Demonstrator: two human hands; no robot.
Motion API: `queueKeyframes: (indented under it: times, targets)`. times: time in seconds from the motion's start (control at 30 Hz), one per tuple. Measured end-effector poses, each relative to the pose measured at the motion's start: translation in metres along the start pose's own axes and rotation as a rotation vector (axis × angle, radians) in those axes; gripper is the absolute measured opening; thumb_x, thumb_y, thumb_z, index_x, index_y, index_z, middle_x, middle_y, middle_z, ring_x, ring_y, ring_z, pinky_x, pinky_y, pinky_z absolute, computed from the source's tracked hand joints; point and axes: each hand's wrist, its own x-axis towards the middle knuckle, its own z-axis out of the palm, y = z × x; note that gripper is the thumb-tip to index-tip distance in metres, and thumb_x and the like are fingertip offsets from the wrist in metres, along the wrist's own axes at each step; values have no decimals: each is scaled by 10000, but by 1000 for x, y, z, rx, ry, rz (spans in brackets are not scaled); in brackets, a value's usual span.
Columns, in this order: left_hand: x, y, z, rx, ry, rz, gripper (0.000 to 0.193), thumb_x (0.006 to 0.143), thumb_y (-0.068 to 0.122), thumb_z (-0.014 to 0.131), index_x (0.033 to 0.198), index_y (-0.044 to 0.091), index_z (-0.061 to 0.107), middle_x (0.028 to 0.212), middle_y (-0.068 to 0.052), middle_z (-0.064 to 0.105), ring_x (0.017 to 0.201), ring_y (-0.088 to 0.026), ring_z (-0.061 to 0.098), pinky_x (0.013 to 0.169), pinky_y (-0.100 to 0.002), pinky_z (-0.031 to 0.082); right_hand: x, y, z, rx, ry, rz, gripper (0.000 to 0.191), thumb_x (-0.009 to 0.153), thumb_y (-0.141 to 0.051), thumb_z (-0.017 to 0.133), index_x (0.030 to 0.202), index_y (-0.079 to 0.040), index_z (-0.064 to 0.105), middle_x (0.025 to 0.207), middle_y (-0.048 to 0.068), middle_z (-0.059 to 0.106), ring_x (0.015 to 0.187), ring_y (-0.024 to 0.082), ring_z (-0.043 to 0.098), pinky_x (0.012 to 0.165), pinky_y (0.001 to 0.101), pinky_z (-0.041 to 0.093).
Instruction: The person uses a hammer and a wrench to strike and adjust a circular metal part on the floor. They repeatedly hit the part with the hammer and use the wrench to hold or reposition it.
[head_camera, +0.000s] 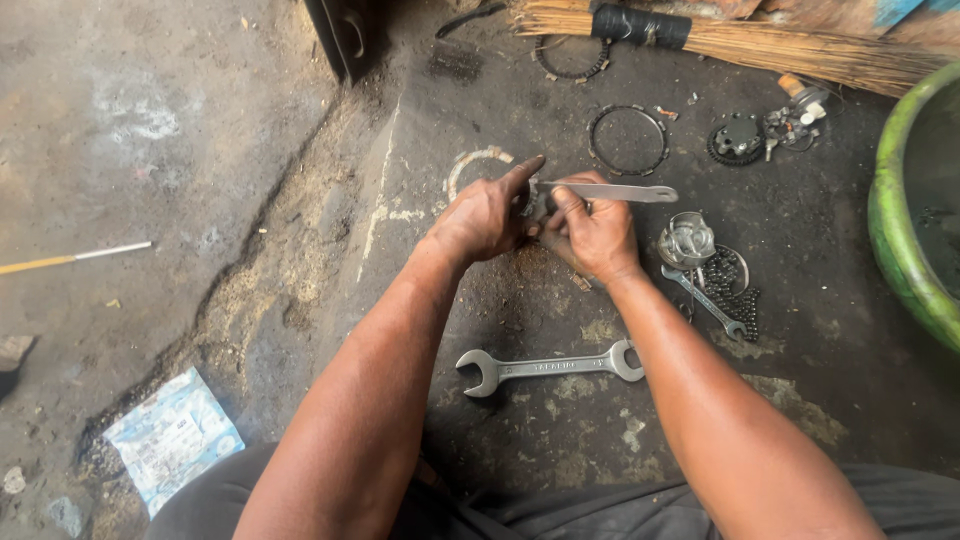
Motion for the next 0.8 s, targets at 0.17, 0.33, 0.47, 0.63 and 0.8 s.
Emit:
queueKeyframes:
  times: [0.17,0.33,0.47,0.63,0.8]
  targets:
    - [0,0,-2,13,-13,19,657,807,275,824,1409,211,569,1088,-163,753,1056,-351,705,904,-447,564,0,0,0,-137,-2,-60,192,1029,-219,657,1065,-33,685,828,35,704,669,89,672,601,266,551]
    - [1,4,-2,66,-71,-41,611,828,324,807,1388,223,585,1046,-139,765,1012,-314,725,892,-416,572,-1,2,2,-131,13,-103,214,1026,-226,658,1038,-13,662,810,32,692,662,94,672,599,266,548]
    - [2,2,0,20,-67,-92,534,809,307,809,1314,221,657,1021,-121,765,957,-277,750,876,-395,582,-3,2,1,-153,-36,-158,245,1053,-246,631,1007,-9,673,849,38,672,692,98,683,603,267,569]
    - [2,-2,1,42,-80,9,415,845,297,792,1246,224,718,1028,-82,782,938,-263,756,871,-393,587,-3,0,-6,-293,-94,-117,290,1052,-295,612,966,-33,702,829,35,673,662,101,684,583,267,586]
    - [-4,1,-1,33,-26,57,477,823,289,806,1278,213,686,1038,-101,782,962,-284,746,871,-409,582,-1,1,-6,-268,-87,47,284,1047,-302,628,957,-41,693,725,11,688,650,97,684,595,276,578]
